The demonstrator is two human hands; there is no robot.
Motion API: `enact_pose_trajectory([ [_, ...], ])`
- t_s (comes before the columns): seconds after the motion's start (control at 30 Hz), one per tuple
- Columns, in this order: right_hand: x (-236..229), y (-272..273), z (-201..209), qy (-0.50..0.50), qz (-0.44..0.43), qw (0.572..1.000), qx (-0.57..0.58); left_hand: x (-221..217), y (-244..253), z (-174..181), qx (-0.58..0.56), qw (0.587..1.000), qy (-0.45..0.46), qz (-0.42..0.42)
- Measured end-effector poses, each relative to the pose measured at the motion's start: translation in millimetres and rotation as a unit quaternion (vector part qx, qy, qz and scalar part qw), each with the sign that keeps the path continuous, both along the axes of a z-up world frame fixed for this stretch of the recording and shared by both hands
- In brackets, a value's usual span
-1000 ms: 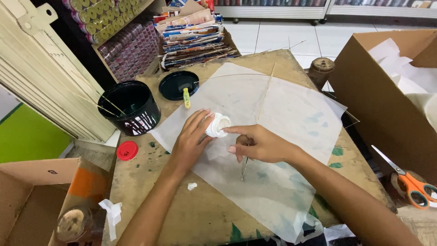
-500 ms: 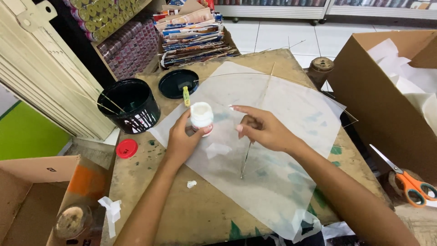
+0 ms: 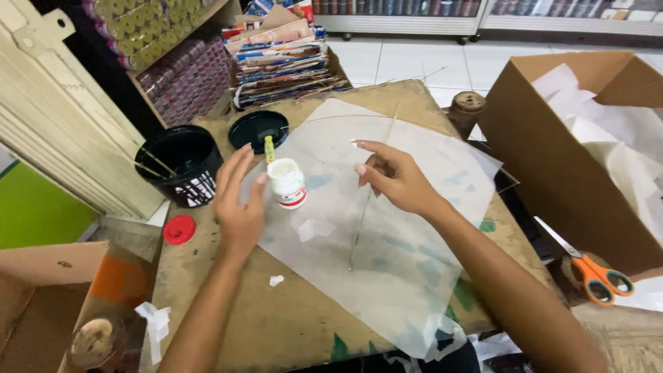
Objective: Applying glue to a bamboo kite frame and attaching white paper to it.
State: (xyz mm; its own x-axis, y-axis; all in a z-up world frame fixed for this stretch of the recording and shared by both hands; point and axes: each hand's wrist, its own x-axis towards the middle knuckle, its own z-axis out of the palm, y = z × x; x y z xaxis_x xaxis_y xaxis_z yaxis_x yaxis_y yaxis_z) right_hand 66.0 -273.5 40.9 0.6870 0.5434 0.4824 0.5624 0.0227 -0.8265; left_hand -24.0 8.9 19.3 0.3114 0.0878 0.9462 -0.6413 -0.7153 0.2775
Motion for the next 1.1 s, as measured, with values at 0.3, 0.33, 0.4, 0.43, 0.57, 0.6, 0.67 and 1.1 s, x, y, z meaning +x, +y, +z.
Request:
enact_pose_trajectory([
  [0.3,4,-21,21,-0.001,-0.025,1.0,-0.004,6,-66,43,0.011,0.993,0.016,-0.117],
  [0.33,6,-25,21,-0.003,-0.028,1.0,-0.004,11,-73,45,0.011,0.993,0.014,-0.12],
  [0.4,9,-33,19,0.013,-0.032,0.999,-0.005,19,-87,47,0.015,0.987,0.082,-0.135],
  [0.43,11,-38,19,0.015,-0.033,0.999,-0.007,28,-88,40,0.013,0.987,0.084,-0.136],
  [0.57,13,-48,23,0.024,-0.043,0.999,-0.017,54,-93,23,0.059,0.974,0.205,-0.083],
  [0.6,12,-49,25,0.025,-0.045,0.998,-0.033,57,-95,22,0.046,0.967,0.234,-0.091],
  [0.67,9,-52,26,0.015,-0.062,0.996,-0.059,64,-96,16,0.036,0.955,0.284,-0.077],
  [1.1,4,-48,7,-0.097,-0.124,0.944,-0.289,67,-91,-25,0.013,0.888,0.451,-0.086],
])
